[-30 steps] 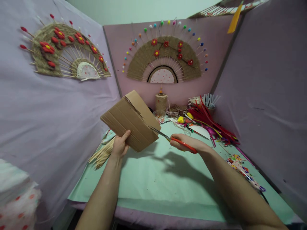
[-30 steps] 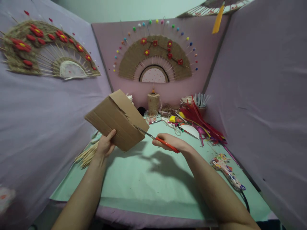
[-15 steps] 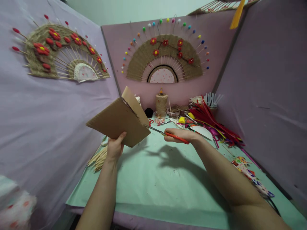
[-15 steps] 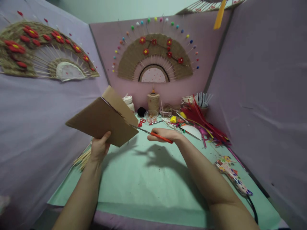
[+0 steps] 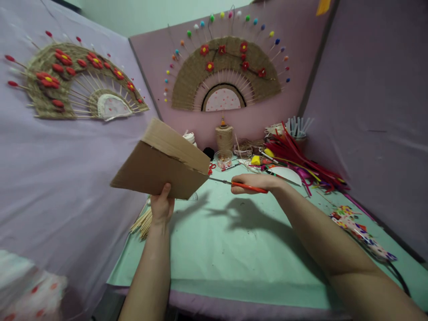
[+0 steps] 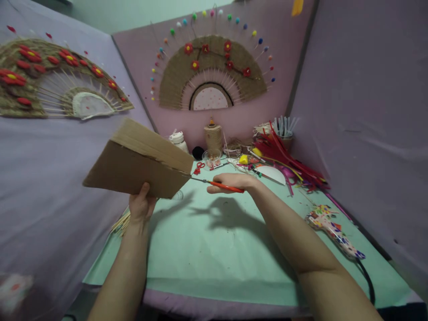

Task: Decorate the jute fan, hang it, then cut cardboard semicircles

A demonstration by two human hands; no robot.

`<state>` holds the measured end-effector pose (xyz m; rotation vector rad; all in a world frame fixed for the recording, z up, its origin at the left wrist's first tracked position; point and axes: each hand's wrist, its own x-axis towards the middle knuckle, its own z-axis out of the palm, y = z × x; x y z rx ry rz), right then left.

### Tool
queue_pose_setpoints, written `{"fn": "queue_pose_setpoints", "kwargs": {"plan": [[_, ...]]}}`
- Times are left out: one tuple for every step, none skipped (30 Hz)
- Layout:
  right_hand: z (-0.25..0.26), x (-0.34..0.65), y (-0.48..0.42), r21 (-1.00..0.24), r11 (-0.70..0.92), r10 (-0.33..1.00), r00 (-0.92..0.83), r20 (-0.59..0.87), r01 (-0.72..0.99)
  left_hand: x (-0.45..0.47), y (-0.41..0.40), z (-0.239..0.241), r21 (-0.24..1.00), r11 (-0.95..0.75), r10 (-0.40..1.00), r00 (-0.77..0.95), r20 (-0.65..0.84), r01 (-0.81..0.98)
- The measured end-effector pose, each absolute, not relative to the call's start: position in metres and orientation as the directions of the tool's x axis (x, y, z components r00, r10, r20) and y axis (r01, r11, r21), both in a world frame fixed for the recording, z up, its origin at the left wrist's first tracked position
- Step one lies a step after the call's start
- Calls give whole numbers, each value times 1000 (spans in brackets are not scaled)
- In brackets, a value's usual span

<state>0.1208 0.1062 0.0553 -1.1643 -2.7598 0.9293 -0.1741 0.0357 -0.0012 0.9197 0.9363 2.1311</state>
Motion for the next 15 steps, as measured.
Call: {"fn": "queue_pose_setpoints", "kwargs": {"plan": [[56,122,105,-537,557,644,-738,-201,633,-175,35,0,789,-549,764,-549,339,-277],[57,123,105,-548,568,633,-752,-185,614,-177,34,1,783,-549,768,-544,336,-291],[58,124,104,-556,579,624,-763,-168,596,-178,33,1,779,-548,772,-542,331,-305],[58,126,103,-564,585,620,-770,-152,583,-178,32,1,777,-544,776,-541,323,-317],[59,127,102,-572,586,620,-772,-140,574,-179,32,1,777,-538,781,-539,314,-328],[60,129,102,-579,582,620,-772,-137,570,-179,32,1,778,-532,786,-537,306,-335],[61,130,101,-587,576,619,-773,-142,569,-179,31,0,780,-526,790,-533,302,-338],[62,131,101,-595,568,616,-773,-151,569,-179,31,0,782,-523,794,-528,303,-338],[63,133,100,-600,562,612,-774,-161,569,-179,31,0,783,-524,795,-523,308,-335],[64,134,100,-602,557,610,-774,-169,571,-179,31,-1,785,-526,795,-517,316,-329],[65,135,100,-601,554,612,-771,-175,576,-179,30,-1,786,-528,796,-512,324,-322],[66,136,99,-596,551,617,-766,-179,584,-180,30,-1,789,-527,797,-507,330,-315],[66,136,99,-590,547,624,-759,-186,594,-180,30,-1,795,-522,800,-502,330,-310],[67,137,98,-582,541,631,-751,-195,607,-181,29,-1,803,-511,805,-498,322,-306],[67,138,97,-574,535,638,-742,-206,620,-182,29,-2,812,-497,811,-497,310,-306]]}}
